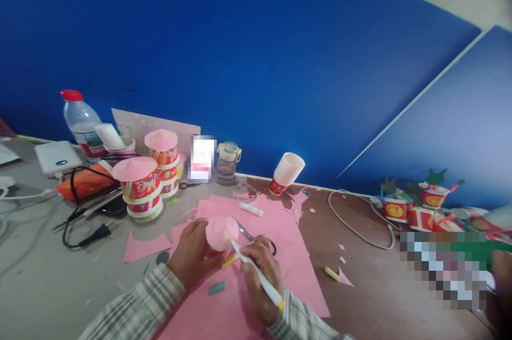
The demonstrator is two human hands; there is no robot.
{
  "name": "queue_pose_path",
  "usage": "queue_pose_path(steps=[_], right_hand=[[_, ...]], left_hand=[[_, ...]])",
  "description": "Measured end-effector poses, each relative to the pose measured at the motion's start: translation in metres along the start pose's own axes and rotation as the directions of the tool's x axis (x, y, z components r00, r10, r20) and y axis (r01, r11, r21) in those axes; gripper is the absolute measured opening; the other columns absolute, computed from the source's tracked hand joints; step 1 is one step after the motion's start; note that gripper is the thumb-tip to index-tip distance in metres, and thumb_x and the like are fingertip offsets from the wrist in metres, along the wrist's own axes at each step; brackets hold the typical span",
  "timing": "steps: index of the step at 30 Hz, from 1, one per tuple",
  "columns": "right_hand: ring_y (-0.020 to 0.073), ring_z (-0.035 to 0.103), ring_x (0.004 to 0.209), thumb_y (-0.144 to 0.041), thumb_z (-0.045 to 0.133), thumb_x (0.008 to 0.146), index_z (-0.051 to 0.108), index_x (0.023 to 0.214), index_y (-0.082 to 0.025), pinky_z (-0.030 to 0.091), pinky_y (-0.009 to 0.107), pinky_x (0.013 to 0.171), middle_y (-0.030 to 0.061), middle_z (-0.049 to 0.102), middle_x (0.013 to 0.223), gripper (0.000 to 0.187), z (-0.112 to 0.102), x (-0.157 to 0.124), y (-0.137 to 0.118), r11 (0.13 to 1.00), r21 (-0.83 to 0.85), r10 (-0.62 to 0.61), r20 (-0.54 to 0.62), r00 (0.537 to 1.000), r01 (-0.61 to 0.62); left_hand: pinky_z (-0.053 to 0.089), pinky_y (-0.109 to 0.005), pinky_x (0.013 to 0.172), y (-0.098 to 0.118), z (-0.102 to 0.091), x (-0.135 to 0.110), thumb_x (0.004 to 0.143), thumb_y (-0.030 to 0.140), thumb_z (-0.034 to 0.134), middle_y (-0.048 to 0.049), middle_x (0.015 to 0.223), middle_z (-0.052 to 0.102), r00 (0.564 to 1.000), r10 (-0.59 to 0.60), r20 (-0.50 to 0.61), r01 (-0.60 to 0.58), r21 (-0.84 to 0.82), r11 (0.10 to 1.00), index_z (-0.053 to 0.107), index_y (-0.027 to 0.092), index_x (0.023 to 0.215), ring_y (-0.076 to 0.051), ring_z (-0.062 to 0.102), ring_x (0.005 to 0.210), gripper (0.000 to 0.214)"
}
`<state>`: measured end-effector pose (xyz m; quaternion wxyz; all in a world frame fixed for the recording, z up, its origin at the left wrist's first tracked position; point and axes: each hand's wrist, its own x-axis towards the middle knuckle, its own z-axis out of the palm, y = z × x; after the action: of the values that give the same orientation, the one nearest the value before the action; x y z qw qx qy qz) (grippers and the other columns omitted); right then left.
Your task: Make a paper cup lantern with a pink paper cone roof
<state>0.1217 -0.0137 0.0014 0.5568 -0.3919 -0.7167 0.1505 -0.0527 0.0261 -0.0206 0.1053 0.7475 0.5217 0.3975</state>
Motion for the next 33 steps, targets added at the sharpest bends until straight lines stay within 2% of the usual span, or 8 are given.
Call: queue_pose_path(steps=[6, 12, 20, 26, 33], right_hand=[[0.0184, 0.05, 0.058, -0.03, 0.046, 0.085, 0.06, 0.077, -0.022, 0.045, 0.036, 0.062, -0.0034, 0.053, 0.057, 0.018, 0.001, 0.001, -0.003, 0.999, -0.018, -0.045, 0.006, 0.999, 0.045], [0.0194, 0.049, 0.06, -0.035, 0.047, 0.085, 0.06, 0.078, -0.021, 0.045, 0.035, 0.058, -0.002, 0.051, 0.059, 0.021, -0.004, 0.002, -0.001, 0.999, 0.034, 0.033, 0.009, 0.999, -0.034], [0.017, 0.053, 0.052, -0.036, 0.045, 0.088, 0.059, 0.081, -0.022, 0.045, 0.044, 0.073, -0.0033, 0.056, 0.059, 0.021, 0.002, -0.003, -0.008, 0.989, 0.041, -0.141, -0.005, 0.99, 0.141], [0.0176, 0.055, 0.053, -0.031, 0.05, 0.085, 0.059, 0.084, -0.022, 0.045, 0.044, 0.075, -0.0026, 0.059, 0.061, 0.013, 0.004, -0.003, -0.006, 0.985, 0.035, -0.168, 0.001, 0.986, 0.168], [0.0178, 0.053, 0.054, -0.026, 0.05, 0.083, 0.059, 0.081, -0.023, 0.045, 0.042, 0.069, -0.0031, 0.058, 0.061, 0.009, 0.008, 0.002, -0.004, 0.991, 0.021, -0.134, 0.04, 0.99, 0.133]], left_hand=[[0.045, -0.045, 0.073, -0.002, 0.001, -0.001, 0.045, 0.048, 0.068, -0.0038, 0.086, 0.062, 1.0, -0.003, 0.012, 0.003, 0.003, 1.0, 0.052, 0.025, 0.09, -0.028, 0.053, 0.084, 0.053], [0.045, -0.045, 0.071, 0.001, 0.0, 0.0, 0.045, 0.047, 0.068, -0.0033, 0.083, 0.061, 1.0, -0.006, 0.003, 0.006, -0.013, 1.0, 0.052, 0.025, 0.09, -0.028, 0.053, 0.083, 0.053], [0.045, -0.043, 0.065, -0.003, 0.002, -0.001, 0.038, 0.042, 0.072, 0.0014, 0.07, 0.057, 0.999, -0.033, 0.039, 0.034, -0.013, 0.999, 0.054, 0.026, 0.079, -0.026, 0.053, 0.072, 0.048], [0.045, -0.044, 0.076, -0.007, 0.006, -0.003, 0.039, 0.04, 0.072, -0.0046, 0.092, 0.06, 0.999, -0.052, -0.002, 0.052, -0.01, 0.999, 0.052, 0.024, 0.091, -0.03, 0.049, 0.093, 0.058], [0.044, -0.046, 0.078, -0.012, 0.008, -0.004, 0.04, 0.042, 0.071, -0.005, 0.092, 0.062, 1.0, -0.024, -0.005, 0.024, 0.007, 1.0, 0.055, 0.025, 0.086, -0.03, 0.049, 0.094, 0.051]])
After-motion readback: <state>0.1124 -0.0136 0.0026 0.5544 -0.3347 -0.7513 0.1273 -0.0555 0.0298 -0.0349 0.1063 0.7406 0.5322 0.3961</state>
